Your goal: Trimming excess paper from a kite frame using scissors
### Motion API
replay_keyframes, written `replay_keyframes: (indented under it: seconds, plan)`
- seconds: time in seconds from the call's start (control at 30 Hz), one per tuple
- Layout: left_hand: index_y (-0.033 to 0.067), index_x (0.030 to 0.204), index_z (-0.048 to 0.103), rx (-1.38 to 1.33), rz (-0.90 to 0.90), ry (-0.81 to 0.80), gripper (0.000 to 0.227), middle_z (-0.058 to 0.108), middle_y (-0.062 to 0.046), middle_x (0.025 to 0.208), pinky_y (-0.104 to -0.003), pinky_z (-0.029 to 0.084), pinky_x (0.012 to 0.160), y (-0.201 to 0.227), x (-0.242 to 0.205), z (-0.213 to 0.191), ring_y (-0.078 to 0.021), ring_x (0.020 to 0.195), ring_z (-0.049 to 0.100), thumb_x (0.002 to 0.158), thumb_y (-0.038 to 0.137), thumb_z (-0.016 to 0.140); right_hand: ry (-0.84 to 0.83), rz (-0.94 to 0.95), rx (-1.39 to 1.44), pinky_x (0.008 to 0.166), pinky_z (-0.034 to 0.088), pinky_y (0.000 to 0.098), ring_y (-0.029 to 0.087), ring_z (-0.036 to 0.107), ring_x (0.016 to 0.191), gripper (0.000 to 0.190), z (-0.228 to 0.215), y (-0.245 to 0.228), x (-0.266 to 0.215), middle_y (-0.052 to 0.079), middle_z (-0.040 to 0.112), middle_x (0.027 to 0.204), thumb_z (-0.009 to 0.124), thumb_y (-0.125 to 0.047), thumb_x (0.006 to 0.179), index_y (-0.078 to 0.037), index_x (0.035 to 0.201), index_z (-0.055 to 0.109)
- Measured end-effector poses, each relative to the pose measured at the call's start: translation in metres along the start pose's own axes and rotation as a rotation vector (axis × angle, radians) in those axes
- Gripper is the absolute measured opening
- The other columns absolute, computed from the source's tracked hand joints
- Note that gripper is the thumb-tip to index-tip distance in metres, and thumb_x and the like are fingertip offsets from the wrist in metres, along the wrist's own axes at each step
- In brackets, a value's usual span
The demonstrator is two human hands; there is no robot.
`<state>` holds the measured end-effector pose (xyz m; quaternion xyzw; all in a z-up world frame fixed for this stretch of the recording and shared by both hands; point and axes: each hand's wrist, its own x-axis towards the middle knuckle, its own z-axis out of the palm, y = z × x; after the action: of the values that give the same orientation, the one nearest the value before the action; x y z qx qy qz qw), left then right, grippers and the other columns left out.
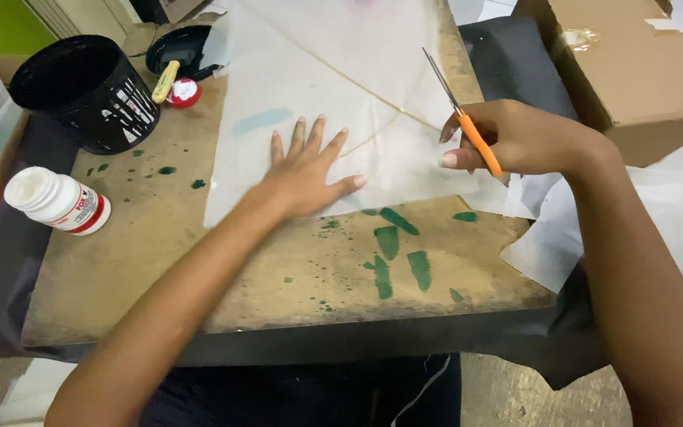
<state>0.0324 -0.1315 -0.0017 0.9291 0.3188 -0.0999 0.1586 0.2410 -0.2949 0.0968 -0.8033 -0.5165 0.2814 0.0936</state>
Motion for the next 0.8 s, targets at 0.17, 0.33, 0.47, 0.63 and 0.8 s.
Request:
replay_keyframes:
  seconds: [0.17, 0.33, 0.47, 0.63, 0.8]
  plan:
    - [0.0269, 0.16, 0.018, -0.024, 0.147, 0.113, 0.09, 0.009, -0.006, 0.17, -0.066, -0.013, 0.117, -0.053, 0.008, -0.034, -0.0286, 0.156, -0.003, 0.084, 0.063, 0.05, -0.024, -0.072, 0.09, 0.061, 0.04, 0.0336, 0.021, 0.052, 0.066, 0.043, 0.004, 0.019, 0.011, 0.01, 0.062, 0.077, 0.069, -0.044, 0.083, -0.006, 0.104, 0.068]
    - [0.0124, 0.152, 0.039, -0.081, 0.193, 0.323, 0.072, 0.03, -0.011, 0.163, -0.064, 0.01, 0.119, -0.027, 0.0, -0.019, -0.0309, 0.151, 0.022, 0.097, 0.059, 0.041, -0.116, -0.253, 0.1, 0.062, 0.047, 0.0332, 0.02, 0.063, 0.069, 0.057, 0.016, 0.03, 0.03, 0.01, 0.075, 0.077, 0.063, -0.05, 0.077, -0.008, 0.116, 0.071]
    - [0.0216, 0.16, 0.017, -0.064, 0.083, 0.168, 0.098, 0.004, -0.011, 0.169, -0.064, 0.001, 0.121, 0.007, -0.005, 0.01, -0.0353, 0.154, 0.002, 0.082, 0.081, 0.013, -0.262, -0.399, 0.055, 0.059, 0.044, 0.0311, 0.016, 0.054, 0.062, 0.043, 0.023, 0.031, 0.032, 0.004, 0.064, 0.072, 0.064, -0.048, 0.084, -0.01, 0.104, 0.07]
    - [0.025, 0.163, 0.006, 0.026, 0.121, 0.088, 0.107, -0.007, -0.013, 0.17, -0.068, -0.009, 0.118, -0.005, -0.002, 0.009, -0.0381, 0.155, -0.01, 0.076, 0.086, 0.02, -0.492, -0.612, 0.309, 0.063, 0.048, 0.0318, 0.019, 0.061, 0.064, 0.047, 0.021, 0.034, 0.034, 0.005, 0.06, 0.07, 0.063, -0.048, 0.089, -0.004, 0.105, 0.067]
    - [0.0275, 0.161, 0.013, -0.007, 0.205, -0.035, 0.111, -0.005, -0.006, 0.171, -0.065, -0.012, 0.119, -0.048, -0.006, -0.015, -0.033, 0.154, -0.014, 0.072, 0.077, 0.056, -0.84, -0.756, 0.405, 0.061, 0.052, 0.0323, 0.019, 0.06, 0.064, 0.057, 0.026, 0.032, 0.035, 0.011, 0.068, 0.08, 0.06, -0.06, 0.094, -0.009, 0.119, 0.06]
